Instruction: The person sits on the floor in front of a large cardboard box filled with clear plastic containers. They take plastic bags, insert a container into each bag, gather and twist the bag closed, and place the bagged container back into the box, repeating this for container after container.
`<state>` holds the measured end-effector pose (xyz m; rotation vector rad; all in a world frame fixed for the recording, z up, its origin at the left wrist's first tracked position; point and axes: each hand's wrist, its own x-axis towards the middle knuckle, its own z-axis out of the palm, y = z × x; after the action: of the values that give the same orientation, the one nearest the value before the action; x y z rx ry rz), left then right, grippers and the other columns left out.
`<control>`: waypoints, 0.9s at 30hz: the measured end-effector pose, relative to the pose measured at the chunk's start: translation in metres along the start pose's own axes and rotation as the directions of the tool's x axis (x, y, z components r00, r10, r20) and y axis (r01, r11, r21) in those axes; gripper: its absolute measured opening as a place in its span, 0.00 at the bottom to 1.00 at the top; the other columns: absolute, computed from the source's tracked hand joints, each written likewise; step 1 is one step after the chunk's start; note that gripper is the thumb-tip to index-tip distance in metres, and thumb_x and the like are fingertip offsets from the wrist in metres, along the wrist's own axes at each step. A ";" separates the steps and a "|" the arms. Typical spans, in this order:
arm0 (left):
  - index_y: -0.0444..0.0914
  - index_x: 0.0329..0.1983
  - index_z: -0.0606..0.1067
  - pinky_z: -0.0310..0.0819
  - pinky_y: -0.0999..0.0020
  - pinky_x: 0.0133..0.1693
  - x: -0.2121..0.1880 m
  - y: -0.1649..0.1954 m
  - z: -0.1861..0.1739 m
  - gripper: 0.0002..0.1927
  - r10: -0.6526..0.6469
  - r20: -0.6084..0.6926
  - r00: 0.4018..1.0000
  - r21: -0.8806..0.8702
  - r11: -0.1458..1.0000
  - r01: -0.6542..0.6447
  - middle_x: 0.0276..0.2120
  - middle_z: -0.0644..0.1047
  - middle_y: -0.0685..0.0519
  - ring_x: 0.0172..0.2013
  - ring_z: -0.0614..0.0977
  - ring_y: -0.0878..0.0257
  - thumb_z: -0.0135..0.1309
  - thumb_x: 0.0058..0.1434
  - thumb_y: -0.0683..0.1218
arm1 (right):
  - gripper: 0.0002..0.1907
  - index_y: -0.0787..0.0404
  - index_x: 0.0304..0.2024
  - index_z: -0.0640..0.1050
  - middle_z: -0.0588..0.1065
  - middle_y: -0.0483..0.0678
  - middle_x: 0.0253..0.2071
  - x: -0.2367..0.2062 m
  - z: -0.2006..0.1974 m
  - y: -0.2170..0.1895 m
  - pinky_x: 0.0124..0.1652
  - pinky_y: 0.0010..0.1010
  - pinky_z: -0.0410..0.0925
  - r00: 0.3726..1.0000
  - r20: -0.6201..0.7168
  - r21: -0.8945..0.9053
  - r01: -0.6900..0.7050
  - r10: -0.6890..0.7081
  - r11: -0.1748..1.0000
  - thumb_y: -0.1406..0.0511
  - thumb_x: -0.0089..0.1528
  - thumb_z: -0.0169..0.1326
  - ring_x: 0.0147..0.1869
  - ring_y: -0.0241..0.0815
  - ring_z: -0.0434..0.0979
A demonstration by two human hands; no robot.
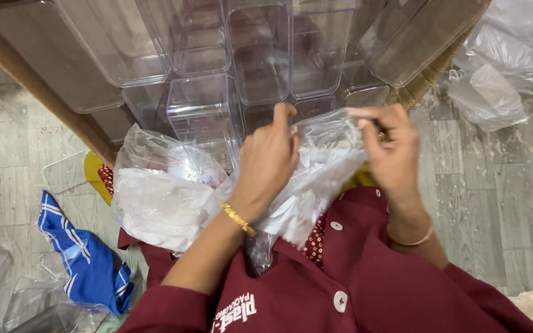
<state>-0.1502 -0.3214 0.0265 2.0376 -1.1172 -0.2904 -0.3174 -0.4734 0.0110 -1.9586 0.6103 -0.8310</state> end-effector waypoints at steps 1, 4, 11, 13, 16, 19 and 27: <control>0.38 0.56 0.68 0.70 0.46 0.30 0.002 0.002 0.003 0.20 0.026 -0.033 0.999 0.098 0.995 -0.023 0.25 0.79 0.42 0.26 0.81 0.39 0.54 0.60 0.43 | 0.17 0.62 0.56 0.83 0.74 0.53 0.42 -0.001 0.005 -0.004 0.31 0.24 0.66 0.999 0.001 -0.303 0.033 -0.035 0.952 0.77 0.67 0.53 0.37 0.37 0.70; 0.33 0.66 0.64 0.70 0.49 0.33 0.009 0.009 0.003 0.26 0.010 -0.024 1.000 -0.019 1.000 -0.010 0.23 0.78 0.42 0.27 0.81 0.41 0.52 0.66 0.43 | 0.23 0.59 0.62 0.80 0.76 0.46 0.40 -0.010 0.012 -0.013 0.31 0.22 0.62 0.999 0.030 -0.369 0.036 -0.027 0.929 0.77 0.67 0.49 0.31 0.33 0.69; 0.38 0.54 0.79 0.70 0.74 0.28 0.009 0.033 -0.029 0.11 0.226 -0.075 0.971 -0.625 0.749 -0.222 0.23 0.77 0.57 0.24 0.77 0.74 0.49 0.74 0.44 | 0.07 0.64 0.52 0.78 0.73 0.40 0.42 0.004 -0.012 -0.031 0.36 0.18 0.62 0.951 -0.276 0.103 0.174 -0.139 0.979 0.74 0.73 0.53 0.35 0.28 0.67; 0.38 0.51 0.80 0.68 0.74 0.28 0.022 0.029 -0.032 0.09 0.309 -0.151 0.939 -0.623 0.708 -0.333 0.26 0.78 0.57 0.24 0.76 0.74 0.49 0.76 0.44 | 0.06 0.65 0.50 0.78 0.73 0.41 0.45 0.020 -0.011 -0.033 0.45 0.20 0.68 0.931 -0.272 0.099 0.276 -0.241 0.956 0.74 0.73 0.51 0.43 0.30 0.74; 0.38 0.52 0.79 0.66 0.66 0.28 0.043 0.018 -0.018 0.10 0.154 -0.163 0.975 -0.659 0.718 -0.224 0.29 0.79 0.53 0.22 0.75 0.67 0.48 0.76 0.43 | 0.04 0.65 0.49 0.77 0.74 0.43 0.45 0.048 0.007 -0.024 0.46 0.20 0.69 0.941 -0.229 0.098 0.278 -0.250 0.956 0.73 0.73 0.53 0.48 0.32 0.73; 0.36 0.59 0.70 0.68 0.59 0.27 0.055 0.010 -0.003 0.15 0.027 -0.324 0.946 -0.274 0.954 -0.121 0.19 0.76 0.46 0.23 0.80 0.53 0.49 0.72 0.45 | 0.09 0.64 0.50 0.79 0.77 0.42 0.41 0.068 0.024 -0.008 0.44 0.18 0.68 0.992 -0.123 0.061 -0.012 0.020 0.998 0.74 0.67 0.56 0.43 0.29 0.73; 0.38 0.47 0.73 0.75 0.64 0.35 0.059 0.032 -0.009 0.06 0.267 -0.363 0.892 -0.299 0.874 -0.383 0.35 0.80 0.48 0.31 0.83 0.54 0.50 0.76 0.46 | 0.17 0.64 0.49 0.77 0.79 0.48 0.45 0.060 -0.003 -0.018 0.48 0.27 0.72 0.966 0.237 0.796 -0.253 0.102 0.550 0.57 0.71 0.49 0.46 0.37 0.78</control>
<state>-0.1303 -0.3736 0.0652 1.4711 -1.0946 0.0052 -0.2791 -0.5079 0.0465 -1.0429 0.2221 -0.6373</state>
